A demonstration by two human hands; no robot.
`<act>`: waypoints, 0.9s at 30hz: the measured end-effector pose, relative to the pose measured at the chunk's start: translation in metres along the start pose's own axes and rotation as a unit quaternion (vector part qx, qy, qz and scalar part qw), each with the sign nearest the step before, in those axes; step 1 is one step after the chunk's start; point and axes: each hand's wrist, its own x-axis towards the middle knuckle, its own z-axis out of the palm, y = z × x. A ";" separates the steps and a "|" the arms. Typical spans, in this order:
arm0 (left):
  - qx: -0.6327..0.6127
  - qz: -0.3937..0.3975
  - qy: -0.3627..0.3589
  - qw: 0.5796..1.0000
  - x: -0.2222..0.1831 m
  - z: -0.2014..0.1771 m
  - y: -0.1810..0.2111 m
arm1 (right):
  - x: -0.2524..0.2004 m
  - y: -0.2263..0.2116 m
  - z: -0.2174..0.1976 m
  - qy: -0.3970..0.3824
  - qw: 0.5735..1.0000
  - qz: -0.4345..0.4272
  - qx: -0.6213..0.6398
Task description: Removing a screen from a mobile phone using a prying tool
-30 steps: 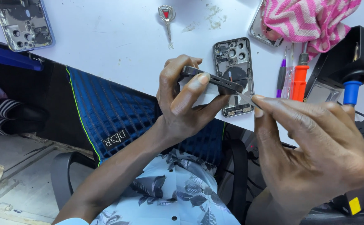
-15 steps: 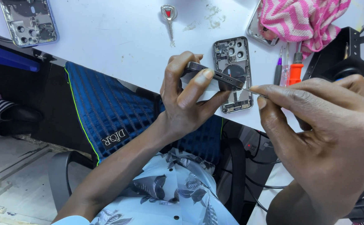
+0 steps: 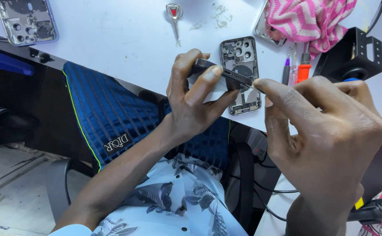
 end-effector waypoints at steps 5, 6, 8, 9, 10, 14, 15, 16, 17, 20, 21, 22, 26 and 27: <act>0.009 0.010 0.001 1.000 -0.001 0.000 -0.004 | -0.001 -0.004 -0.004 -0.021 0.999 -0.001 -0.027; 0.011 0.002 -0.002 1.000 -0.002 0.001 -0.004 | -0.003 -0.004 -0.003 -0.023 0.999 0.000 -0.040; 0.011 0.011 0.004 1.000 0.001 -0.001 -0.001 | -0.006 -0.008 -0.004 -0.022 0.999 0.007 -0.036; 0.014 0.022 0.009 1.000 0.004 -0.002 -0.001 | -0.005 -0.009 -0.002 -0.019 0.999 0.015 -0.029; 0.015 0.024 0.010 1.000 0.007 -0.003 -0.002 | -0.005 -0.007 -0.001 -0.016 0.999 0.014 -0.030; 0.016 0.025 0.001 1.000 0.006 -0.006 0.001 | -0.007 -0.001 -0.001 -0.033 0.999 0.010 -0.012; 0.012 0.022 -0.009 1.000 0.006 -0.006 0.001 | -0.006 0.000 -0.002 -0.042 0.999 0.009 -0.012; 0.012 0.022 -0.010 1.000 0.008 -0.007 0.001 | -0.002 0.002 -0.004 -0.041 0.999 0.009 -0.011; 0.018 0.022 -0.010 1.000 0.010 -0.008 0.002 | 0.001 0.004 -0.006 -0.051 0.999 0.004 0.010; 0.021 0.024 -0.012 0.999 0.014 -0.010 0.005 | 0.011 0.011 -0.012 -0.070 0.996 -0.018 0.043; 0.020 0.024 -0.014 0.999 0.014 -0.011 0.007 | 0.015 0.013 -0.014 -0.081 0.994 -0.036 0.056; 0.020 0.024 -0.014 0.999 0.017 -0.011 0.008 | 0.016 0.013 -0.015 -0.081 0.995 -0.036 0.055; 0.022 0.030 -0.029 0.999 0.024 -0.018 0.012 | 0.021 0.017 -0.017 -0.095 0.992 -0.033 0.076; 0.023 0.031 -0.034 0.999 0.024 -0.020 0.014 | 0.020 0.018 -0.017 -0.098 0.991 -0.044 0.078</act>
